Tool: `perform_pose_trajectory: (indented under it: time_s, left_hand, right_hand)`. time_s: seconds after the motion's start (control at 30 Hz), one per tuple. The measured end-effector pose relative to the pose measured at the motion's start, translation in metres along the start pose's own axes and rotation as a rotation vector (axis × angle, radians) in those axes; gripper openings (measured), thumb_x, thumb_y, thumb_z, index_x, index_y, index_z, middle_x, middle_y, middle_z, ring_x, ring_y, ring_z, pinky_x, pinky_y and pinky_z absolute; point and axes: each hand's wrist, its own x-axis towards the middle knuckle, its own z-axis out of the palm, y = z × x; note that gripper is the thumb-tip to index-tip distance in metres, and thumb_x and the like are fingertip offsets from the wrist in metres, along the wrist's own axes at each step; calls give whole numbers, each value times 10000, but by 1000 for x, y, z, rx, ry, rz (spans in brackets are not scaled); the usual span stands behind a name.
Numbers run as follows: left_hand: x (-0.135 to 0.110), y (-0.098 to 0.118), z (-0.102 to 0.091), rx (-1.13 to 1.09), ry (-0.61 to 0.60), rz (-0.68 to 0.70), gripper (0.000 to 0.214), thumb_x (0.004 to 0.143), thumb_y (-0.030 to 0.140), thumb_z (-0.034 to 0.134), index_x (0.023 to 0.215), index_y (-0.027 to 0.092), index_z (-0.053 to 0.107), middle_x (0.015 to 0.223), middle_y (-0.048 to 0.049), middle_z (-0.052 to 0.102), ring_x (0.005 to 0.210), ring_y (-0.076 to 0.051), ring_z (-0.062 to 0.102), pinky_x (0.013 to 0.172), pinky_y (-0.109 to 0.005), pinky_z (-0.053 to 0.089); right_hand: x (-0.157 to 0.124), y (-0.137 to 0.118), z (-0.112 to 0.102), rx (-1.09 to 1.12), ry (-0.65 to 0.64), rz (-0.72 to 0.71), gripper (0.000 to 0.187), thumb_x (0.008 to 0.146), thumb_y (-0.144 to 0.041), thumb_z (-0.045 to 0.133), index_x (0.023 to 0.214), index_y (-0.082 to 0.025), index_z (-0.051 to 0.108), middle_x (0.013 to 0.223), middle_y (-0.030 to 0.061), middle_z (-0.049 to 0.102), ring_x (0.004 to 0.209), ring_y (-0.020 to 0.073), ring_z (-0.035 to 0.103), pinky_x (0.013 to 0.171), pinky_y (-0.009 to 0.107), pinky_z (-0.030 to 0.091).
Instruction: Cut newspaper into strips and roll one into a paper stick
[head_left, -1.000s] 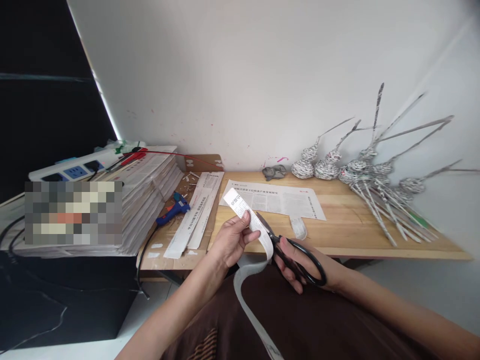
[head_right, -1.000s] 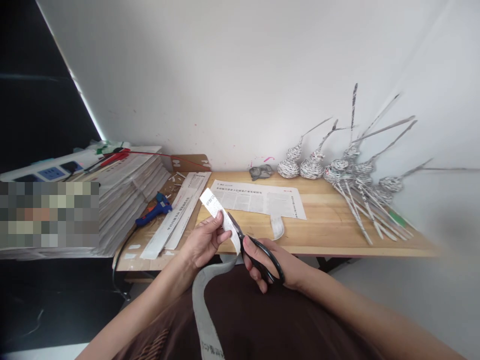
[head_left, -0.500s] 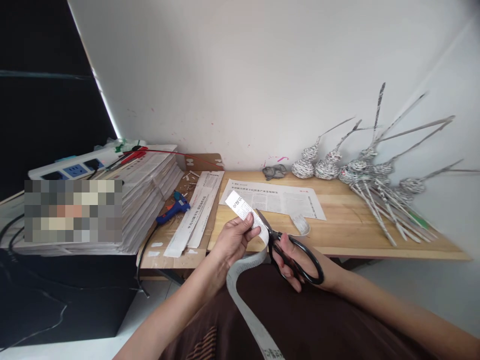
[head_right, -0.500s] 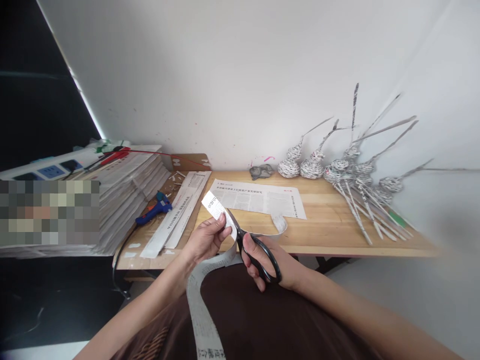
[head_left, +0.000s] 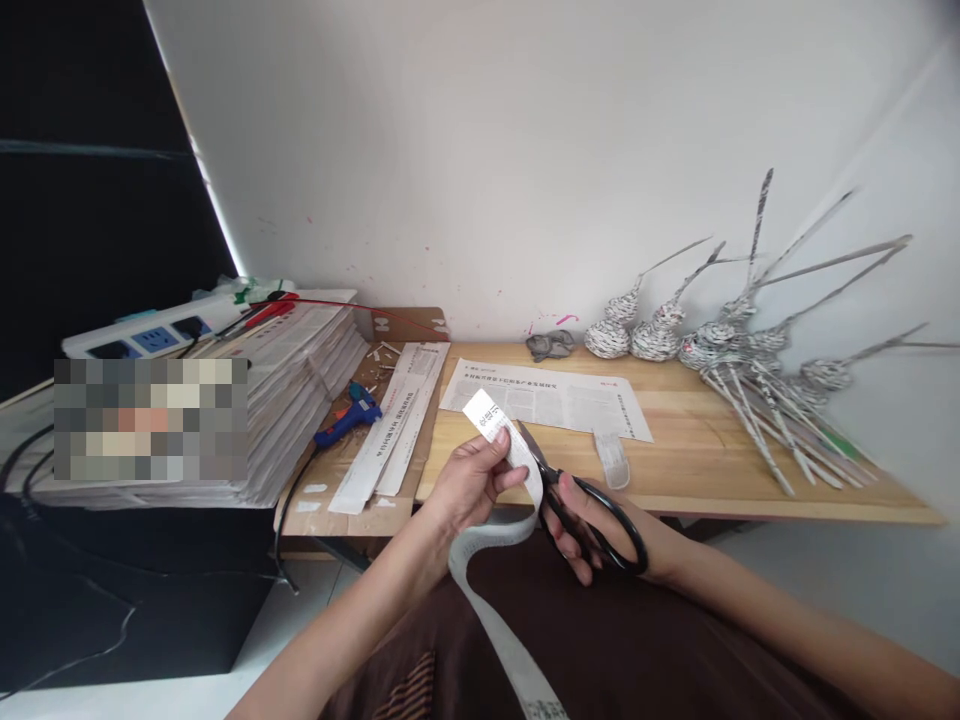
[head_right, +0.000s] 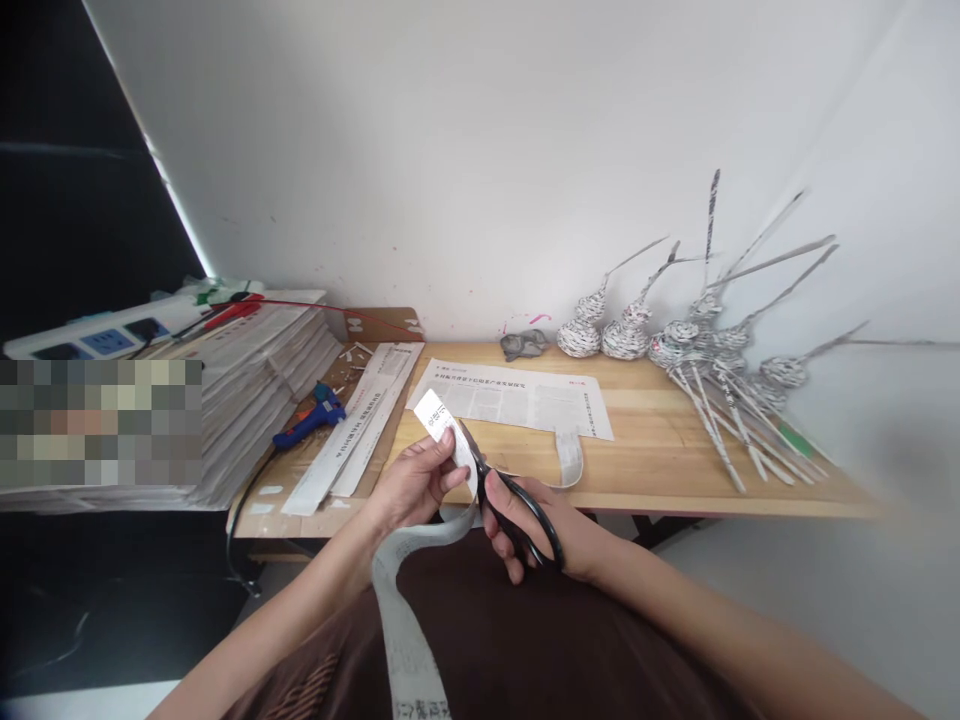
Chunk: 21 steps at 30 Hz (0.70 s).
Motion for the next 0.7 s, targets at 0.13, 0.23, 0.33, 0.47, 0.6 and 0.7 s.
perform_pose_trajectory:
  time_s: [0.13,0.23,0.33,0.47,0.6,0.7]
  left_hand:
    - [0,-1,3,-17,10,-17,121,724,146,777,806,90,710,744,-43,702,604,-76,658,549,-113,546]
    - [2,-2,3,-76,32,11,81,723,87,762,787,93,713,752,-26,701,630,-67,662,605,-120,562]
    - [4,-4,1,-93,13,15,68,737,80,746,797,94,717,760,-26,700,639,-68,663,610,-122,565]
    - [3,-4,0,-83,3,30,47,753,85,731,796,99,715,766,-27,699,652,-70,662,615,-122,567]
    - [1,0,-2,-72,0,46,115,787,180,723,878,110,716,752,-26,684,621,-81,656,595,-158,588]
    - [0,2,-2,-56,11,21,227,825,295,688,987,136,699,779,-35,690,599,-102,658,557,-210,604]
  right_hand:
    - [5,5,-1,45,-26,-23,682,869,-769,254,774,-154,532,595,-14,519,441,98,538,413,198,312]
    - [5,6,-1,51,-20,-30,676,872,-768,244,744,-158,507,566,-29,494,395,80,500,388,187,276]
    - [2,4,0,20,-7,-28,676,858,-784,241,717,-166,477,539,-39,473,357,71,466,364,183,283]
    - [-1,-2,3,-40,48,-9,655,812,-817,308,677,-186,425,489,-63,437,301,56,405,337,184,308]
    - [-4,-4,3,-72,58,16,645,808,-807,350,661,-184,429,471,-64,435,288,54,404,317,175,292]
    - [-3,-1,0,-34,26,21,639,831,-788,341,689,-175,458,501,-54,464,309,55,416,333,177,311]
